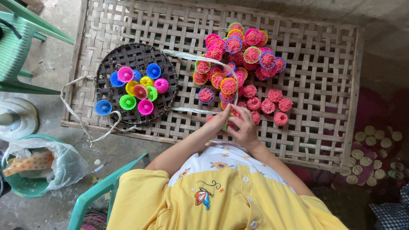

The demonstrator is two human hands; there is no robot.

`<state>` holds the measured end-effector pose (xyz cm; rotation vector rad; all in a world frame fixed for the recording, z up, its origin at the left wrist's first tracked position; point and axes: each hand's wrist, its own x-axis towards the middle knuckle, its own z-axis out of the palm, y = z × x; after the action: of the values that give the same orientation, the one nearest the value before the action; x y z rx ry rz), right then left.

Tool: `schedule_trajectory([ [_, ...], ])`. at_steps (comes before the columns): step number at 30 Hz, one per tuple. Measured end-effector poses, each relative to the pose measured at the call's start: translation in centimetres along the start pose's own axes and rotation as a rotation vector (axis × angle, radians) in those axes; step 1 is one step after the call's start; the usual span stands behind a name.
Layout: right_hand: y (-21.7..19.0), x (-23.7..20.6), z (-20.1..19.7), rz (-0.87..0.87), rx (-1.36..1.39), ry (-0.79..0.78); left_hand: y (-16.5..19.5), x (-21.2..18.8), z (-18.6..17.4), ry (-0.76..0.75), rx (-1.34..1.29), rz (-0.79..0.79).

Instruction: The person picks up a basket of colorful flower-shaped items and places it on a woven table. They then separate the items from their plastic holders and place the holders into a tray, continuing to sort the items by hand.

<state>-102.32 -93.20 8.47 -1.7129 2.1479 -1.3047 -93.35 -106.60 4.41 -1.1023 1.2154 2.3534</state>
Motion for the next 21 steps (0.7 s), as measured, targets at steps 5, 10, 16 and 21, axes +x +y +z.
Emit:
schedule_trajectory([
  [5,2.1,-1.5,1.2,0.265,0.525,0.058,-0.9,1.7,-1.4,-0.082,-0.227,-0.053],
  [10,4.7,-3.4,1.1,0.739,1.451,0.228,-1.6,3.6,-3.5,-0.103,-0.401,-0.066],
  [16,9.9,-6.7,-3.3,0.895,1.221,0.53,2.5,-0.4,-10.7,0.798,0.365,0.387],
  [21,14.2,-9.1,-7.8,1.029,0.568,0.802,4.9,-2.5,-14.4,1.239,1.24,0.751],
])
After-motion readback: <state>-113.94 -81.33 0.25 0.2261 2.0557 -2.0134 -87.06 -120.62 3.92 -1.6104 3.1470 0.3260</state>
